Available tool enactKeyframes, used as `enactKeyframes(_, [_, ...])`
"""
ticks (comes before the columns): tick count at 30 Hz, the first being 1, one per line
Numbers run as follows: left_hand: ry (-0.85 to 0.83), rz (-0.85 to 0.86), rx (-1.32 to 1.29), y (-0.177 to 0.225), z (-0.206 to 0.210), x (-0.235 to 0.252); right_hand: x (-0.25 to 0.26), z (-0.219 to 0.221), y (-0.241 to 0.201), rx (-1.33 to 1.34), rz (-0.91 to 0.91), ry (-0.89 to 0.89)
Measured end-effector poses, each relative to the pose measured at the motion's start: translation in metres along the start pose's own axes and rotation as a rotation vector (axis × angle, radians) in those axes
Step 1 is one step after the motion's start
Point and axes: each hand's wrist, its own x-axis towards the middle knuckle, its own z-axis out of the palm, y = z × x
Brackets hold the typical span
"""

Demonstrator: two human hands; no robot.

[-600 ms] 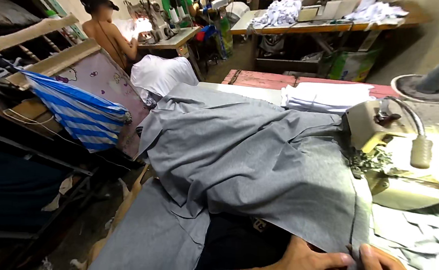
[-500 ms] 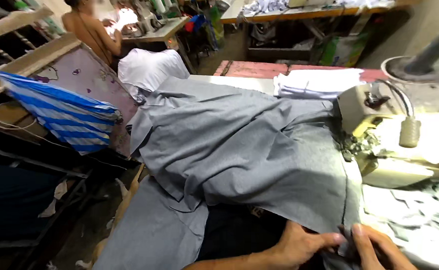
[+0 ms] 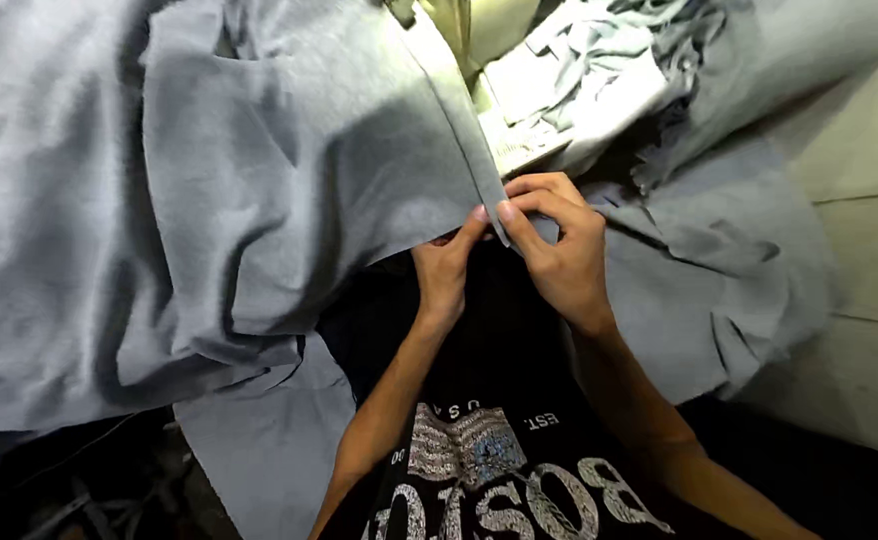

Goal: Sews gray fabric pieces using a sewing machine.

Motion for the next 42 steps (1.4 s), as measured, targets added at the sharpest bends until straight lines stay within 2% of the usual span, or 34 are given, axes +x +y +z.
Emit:
enactKeyframes(9, [0.001,0.023,-0.028,-0.001,0.002,-0.001,-0.017,0.010,0.014,-0.014,0.010,0.065])
enactKeyframes(35, [-0.008,0.094,0.064,-0.005,-0.004,0.000,-0.019,0.019,0.017,-0.132,-0.054,0.125])
enactKeyframes(42, [0.038,0.092,0.090,-0.004,-0.002,0.000,-0.021,0.022,0.015,-0.111,-0.052,0.137])
